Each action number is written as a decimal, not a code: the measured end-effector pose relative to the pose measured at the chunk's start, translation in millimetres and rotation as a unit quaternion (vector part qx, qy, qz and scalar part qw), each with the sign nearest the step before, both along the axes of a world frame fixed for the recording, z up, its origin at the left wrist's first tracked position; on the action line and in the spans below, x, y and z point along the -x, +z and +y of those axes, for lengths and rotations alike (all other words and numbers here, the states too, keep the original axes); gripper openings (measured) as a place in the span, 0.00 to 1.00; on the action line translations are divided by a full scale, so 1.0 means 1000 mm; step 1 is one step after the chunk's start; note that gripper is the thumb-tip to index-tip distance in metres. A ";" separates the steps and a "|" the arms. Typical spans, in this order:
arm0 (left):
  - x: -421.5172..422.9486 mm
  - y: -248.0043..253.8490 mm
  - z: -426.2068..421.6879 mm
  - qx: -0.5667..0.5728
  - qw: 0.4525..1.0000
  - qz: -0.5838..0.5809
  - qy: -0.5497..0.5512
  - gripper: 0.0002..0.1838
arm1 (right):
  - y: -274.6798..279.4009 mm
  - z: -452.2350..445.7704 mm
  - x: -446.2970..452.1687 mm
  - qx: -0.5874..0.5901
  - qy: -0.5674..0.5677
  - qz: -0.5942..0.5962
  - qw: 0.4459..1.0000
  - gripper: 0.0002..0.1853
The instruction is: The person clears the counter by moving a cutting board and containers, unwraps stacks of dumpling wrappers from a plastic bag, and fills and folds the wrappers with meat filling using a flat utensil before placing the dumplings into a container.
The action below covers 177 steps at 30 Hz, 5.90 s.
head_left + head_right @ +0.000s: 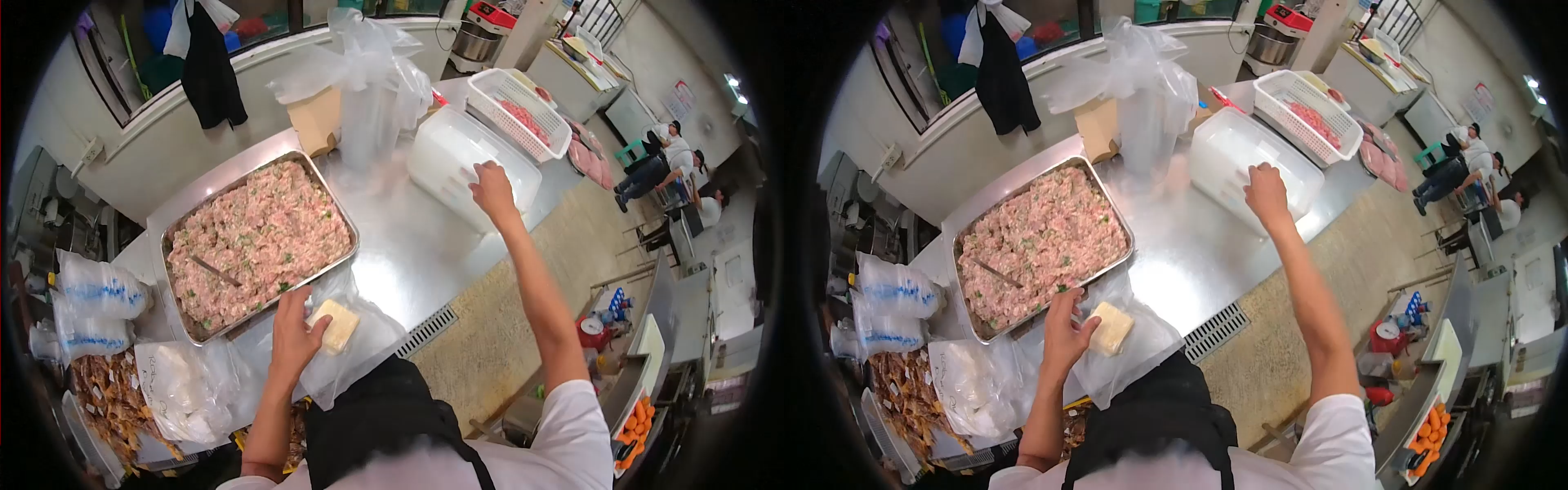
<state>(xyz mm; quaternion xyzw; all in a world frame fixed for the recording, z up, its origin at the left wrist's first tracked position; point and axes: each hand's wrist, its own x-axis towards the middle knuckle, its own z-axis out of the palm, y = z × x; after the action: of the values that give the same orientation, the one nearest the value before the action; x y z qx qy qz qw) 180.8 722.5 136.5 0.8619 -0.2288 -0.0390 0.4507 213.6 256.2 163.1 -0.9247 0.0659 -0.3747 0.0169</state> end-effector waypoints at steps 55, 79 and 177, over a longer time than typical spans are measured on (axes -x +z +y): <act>0.039 -0.032 0.072 0.039 0.988 -0.009 0.147 0.15 | -0.073 0.151 0.097 -0.231 0.128 0.171 0.949 0.21; -0.062 -0.060 0.289 -0.314 0.936 0.047 0.152 0.07 | -0.049 0.369 0.096 -0.376 0.430 0.248 0.783 0.09; -0.052 0.023 -0.035 0.035 0.997 0.043 -0.060 0.10 | -0.035 0.213 0.112 -0.797 -0.002 -0.082 0.599 0.10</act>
<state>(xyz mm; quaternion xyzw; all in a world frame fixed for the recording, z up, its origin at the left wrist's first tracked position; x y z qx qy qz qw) 232.5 687.4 159.2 0.8280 -0.2621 -0.0947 0.4866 101.4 469.7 128.6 -0.5092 0.3385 -0.2474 0.7516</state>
